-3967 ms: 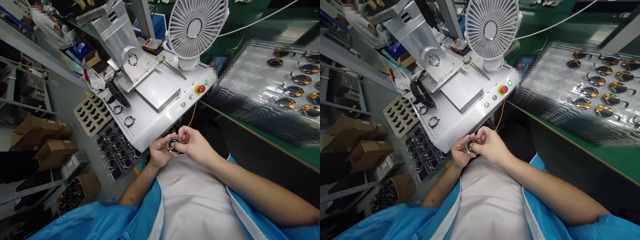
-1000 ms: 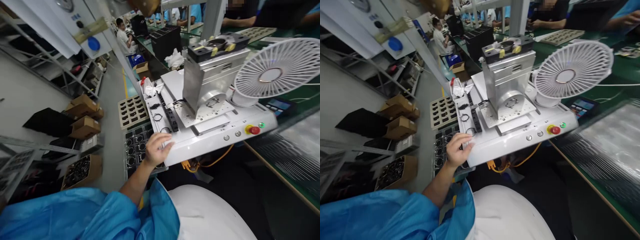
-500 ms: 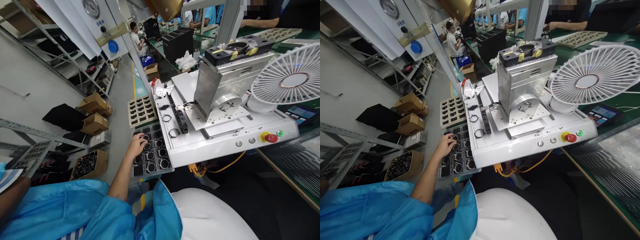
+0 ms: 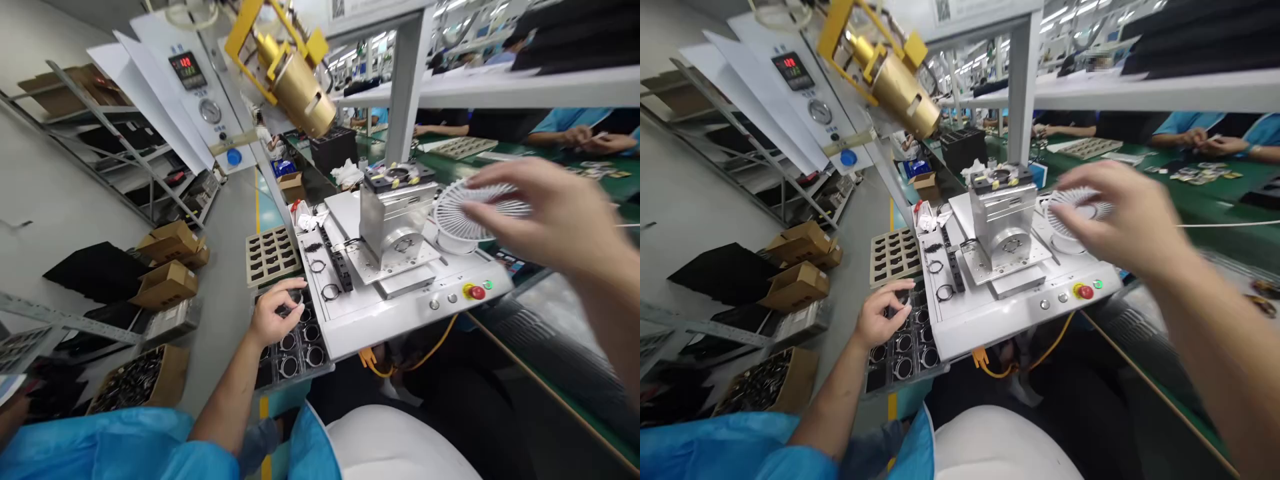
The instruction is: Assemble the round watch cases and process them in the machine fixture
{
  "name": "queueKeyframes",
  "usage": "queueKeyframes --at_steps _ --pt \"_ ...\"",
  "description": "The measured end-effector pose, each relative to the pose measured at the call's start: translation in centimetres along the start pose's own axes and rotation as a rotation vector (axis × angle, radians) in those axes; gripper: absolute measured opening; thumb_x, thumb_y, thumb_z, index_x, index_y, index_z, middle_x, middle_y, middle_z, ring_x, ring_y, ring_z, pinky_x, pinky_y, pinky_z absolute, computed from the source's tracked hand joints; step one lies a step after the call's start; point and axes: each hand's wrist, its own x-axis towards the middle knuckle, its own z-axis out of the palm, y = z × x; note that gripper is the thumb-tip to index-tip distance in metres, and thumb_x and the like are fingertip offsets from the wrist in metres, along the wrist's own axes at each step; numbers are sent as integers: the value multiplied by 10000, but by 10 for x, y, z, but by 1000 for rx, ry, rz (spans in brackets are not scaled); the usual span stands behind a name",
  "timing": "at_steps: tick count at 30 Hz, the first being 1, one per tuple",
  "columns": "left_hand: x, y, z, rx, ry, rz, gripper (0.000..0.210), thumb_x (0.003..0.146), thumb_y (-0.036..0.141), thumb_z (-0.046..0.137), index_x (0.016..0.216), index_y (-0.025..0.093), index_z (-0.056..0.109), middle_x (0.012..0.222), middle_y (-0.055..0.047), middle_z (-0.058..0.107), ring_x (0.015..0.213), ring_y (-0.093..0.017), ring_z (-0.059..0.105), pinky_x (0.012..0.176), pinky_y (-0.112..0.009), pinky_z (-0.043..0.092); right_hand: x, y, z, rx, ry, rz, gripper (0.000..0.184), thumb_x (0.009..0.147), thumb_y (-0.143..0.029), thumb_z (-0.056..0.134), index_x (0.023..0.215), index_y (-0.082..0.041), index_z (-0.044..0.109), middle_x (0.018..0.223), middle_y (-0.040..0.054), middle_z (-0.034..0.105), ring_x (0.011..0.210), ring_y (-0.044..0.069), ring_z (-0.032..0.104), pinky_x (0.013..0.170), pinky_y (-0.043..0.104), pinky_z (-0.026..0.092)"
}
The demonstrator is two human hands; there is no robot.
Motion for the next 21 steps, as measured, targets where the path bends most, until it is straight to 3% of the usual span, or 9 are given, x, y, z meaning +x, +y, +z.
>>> queueKeyframes --at_steps 3,5,8,10,12,15,18,21 --pt "16 22 -2 -67 33 47 181 863 132 708 721 205 622 1049 -91 792 969 -233 765 871 -389 610 66 -4 32 -9 -121 -86 273 910 -276 663 1154 -168 722 1274 145 684 1212 321 628 1048 493 510" --pt "28 32 -7 -59 48 59 120 856 145 738 775 204 671 1028 -86 793 962 -231 765 874 -386 608 102 -2 44 -37 -270 -48 299 871 -226 673 1158 -175 737 1188 112 724 1136 307 662 1032 487 519" --pt "56 44 -14 -32 60 103 65 862 196 765 831 203 708 1050 -90 792 990 -232 759 897 -387 598 129 5 48 16 -456 -2 243 818 -227 735 1057 -232 782 1010 39 761 928 256 710 918 426 575" --pt "86 53 -15 -11 82 155 91 873 244 769 821 201 708 1040 -87 795 985 -224 755 915 -383 586 132 10 47 110 -478 -23 196 794 -231 770 988 -239 791 985 24 764 911 237 713 933 413 575" --pt "125 62 -9 24 115 197 156 877 308 773 793 198 701 1022 -83 798 972 -215 750 933 -378 568 129 13 48 203 -394 -23 169 791 -251 783 957 -217 784 986 34 762 943 234 713 992 434 558" --pt "194 77 13 91 110 213 260 873 404 770 746 191 689 968 -77 795 925 -209 733 862 -343 551 119 14 51 328 -114 24 210 812 -287 767 981 -162 760 1020 71 759 994 242 711 1017 468 554" --pt "257 93 43 228 -20 174 315 880 468 748 756 181 705 883 -83 772 839 -216 697 770 -334 510 102 15 48 380 92 77 229 794 -293 765 974 -153 743 1037 93 761 1009 261 718 975 477 581" --pt "292 106 66 335 -223 85 405 899 534 702 707 177 697 744 -86 728 724 -229 662 712 -351 472 72 15 31 397 126 114 237 786 -334 776 962 -179 741 1045 95 766 1010 278 726 978 495 586"
